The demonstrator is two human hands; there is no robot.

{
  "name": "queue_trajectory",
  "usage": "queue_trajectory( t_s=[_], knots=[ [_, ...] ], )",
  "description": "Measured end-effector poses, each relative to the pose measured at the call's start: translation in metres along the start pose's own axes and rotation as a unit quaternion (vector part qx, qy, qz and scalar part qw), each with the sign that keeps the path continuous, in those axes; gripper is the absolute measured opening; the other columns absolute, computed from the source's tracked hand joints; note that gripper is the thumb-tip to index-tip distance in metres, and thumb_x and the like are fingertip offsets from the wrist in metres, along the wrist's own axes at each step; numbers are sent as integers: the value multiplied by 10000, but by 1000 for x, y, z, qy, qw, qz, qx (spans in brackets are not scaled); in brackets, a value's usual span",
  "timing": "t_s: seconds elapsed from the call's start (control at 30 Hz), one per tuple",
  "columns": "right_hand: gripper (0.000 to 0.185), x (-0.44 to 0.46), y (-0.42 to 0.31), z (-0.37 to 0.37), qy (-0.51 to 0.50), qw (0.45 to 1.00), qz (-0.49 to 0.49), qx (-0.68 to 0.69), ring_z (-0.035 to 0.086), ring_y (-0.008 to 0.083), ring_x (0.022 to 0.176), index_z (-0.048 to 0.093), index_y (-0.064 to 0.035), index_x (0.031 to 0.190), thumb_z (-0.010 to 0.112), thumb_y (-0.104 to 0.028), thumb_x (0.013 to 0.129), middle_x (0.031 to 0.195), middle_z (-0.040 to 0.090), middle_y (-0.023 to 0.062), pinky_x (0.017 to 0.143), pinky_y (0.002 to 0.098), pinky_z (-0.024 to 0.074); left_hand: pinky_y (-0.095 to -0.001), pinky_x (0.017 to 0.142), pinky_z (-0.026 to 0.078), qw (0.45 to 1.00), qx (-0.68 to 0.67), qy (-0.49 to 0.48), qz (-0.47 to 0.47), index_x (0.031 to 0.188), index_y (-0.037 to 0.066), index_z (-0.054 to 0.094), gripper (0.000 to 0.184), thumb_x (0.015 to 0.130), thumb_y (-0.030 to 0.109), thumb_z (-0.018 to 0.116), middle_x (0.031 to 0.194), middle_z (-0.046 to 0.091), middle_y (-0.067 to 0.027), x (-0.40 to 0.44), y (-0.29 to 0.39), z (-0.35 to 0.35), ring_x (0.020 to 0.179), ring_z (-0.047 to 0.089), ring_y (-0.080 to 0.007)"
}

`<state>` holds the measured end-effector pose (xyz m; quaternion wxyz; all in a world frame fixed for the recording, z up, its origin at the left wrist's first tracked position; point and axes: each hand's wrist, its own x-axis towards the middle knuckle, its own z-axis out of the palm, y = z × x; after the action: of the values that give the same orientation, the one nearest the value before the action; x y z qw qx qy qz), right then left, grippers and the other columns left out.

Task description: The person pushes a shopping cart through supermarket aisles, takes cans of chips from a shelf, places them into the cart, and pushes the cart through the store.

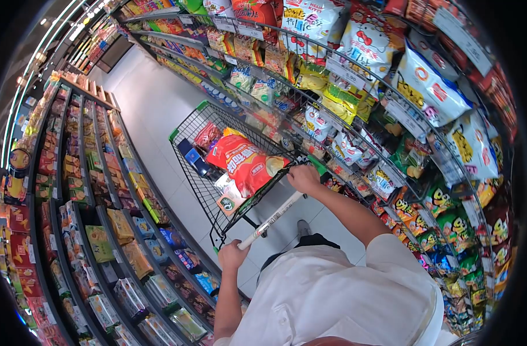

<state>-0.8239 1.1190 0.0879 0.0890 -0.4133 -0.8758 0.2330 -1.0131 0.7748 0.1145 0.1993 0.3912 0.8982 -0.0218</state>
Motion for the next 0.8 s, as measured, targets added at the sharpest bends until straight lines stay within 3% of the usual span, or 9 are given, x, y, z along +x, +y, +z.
queue_trajectory(
  t_s=[0.37, 0.8],
  knots=[
    [281, 57, -10, 2, 14, 999, -31, 9, 726, 353, 857, 744, -56, 877, 631, -305, 942, 875, 744, 148, 780, 510, 576, -469, 797, 599, 1000, 17, -24, -2, 1040, 202, 810, 445, 830, 587, 730, 875, 774, -150, 57, -7, -24, 867, 752, -351],
    [322, 100, -59, 18, -14, 999, 28, -22, 735, 361, 857, 753, -71, 855, 619, -350, 946, 865, 752, 151, 754, 507, 578, -455, 834, 600, 999, 17, -30, 2, 1095, 212, 811, 459, 805, 561, 738, 910, 782, -145, 123, -57, -60, 898, 757, -337]
  ],
)
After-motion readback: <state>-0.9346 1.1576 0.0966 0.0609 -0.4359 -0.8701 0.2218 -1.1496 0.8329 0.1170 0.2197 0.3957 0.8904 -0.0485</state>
